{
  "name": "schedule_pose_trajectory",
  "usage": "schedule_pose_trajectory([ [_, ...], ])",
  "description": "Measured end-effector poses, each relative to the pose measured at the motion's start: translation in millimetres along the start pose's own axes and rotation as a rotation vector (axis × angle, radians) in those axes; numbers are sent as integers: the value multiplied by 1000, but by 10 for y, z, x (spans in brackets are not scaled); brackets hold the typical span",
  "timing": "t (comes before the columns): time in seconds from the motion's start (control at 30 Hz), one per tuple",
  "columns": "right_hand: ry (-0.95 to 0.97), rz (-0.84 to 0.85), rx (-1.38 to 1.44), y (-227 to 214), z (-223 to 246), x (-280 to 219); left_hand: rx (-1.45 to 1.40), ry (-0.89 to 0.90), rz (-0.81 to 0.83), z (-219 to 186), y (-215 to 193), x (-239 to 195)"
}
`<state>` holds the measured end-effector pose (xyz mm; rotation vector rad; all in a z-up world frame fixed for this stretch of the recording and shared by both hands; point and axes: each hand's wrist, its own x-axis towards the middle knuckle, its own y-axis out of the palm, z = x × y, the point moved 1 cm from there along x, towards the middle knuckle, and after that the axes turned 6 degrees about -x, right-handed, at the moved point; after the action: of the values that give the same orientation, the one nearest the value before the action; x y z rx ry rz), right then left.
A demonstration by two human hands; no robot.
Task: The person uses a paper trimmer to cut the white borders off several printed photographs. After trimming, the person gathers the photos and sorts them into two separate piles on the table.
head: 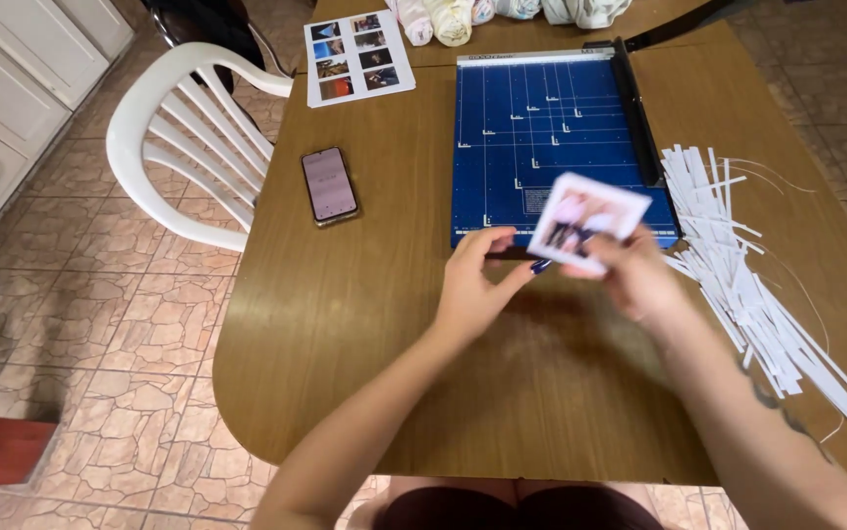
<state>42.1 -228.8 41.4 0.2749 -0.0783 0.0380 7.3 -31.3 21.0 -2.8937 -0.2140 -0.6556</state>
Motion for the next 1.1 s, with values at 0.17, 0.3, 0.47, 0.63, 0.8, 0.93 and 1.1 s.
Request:
schedule_pose_trajectory([
  [0.17,128,126,-81,174,-52,-147,2,-137,-139,47,26,-80],
  [0.3,256,172,-128,27,-184,-124,29,-321,-130,159,46,-130],
  [0.47,302,152,-87,-94,-232,-161,19,-342,-115,128,39,-136],
  [0.63,358,139,-68,-257,-391,-95,38,-385,-97,279,29,-130],
  [0.8,358,65,-1,-427,-435,-51,100,-358,-156,450,-137,47],
  [0.93,346,36,58,-476,-505,-29,143,-390,-179,466,-257,308],
  [1.1,334,50,109,-482,-532,-28,157,-536,-147,677,-313,427],
])
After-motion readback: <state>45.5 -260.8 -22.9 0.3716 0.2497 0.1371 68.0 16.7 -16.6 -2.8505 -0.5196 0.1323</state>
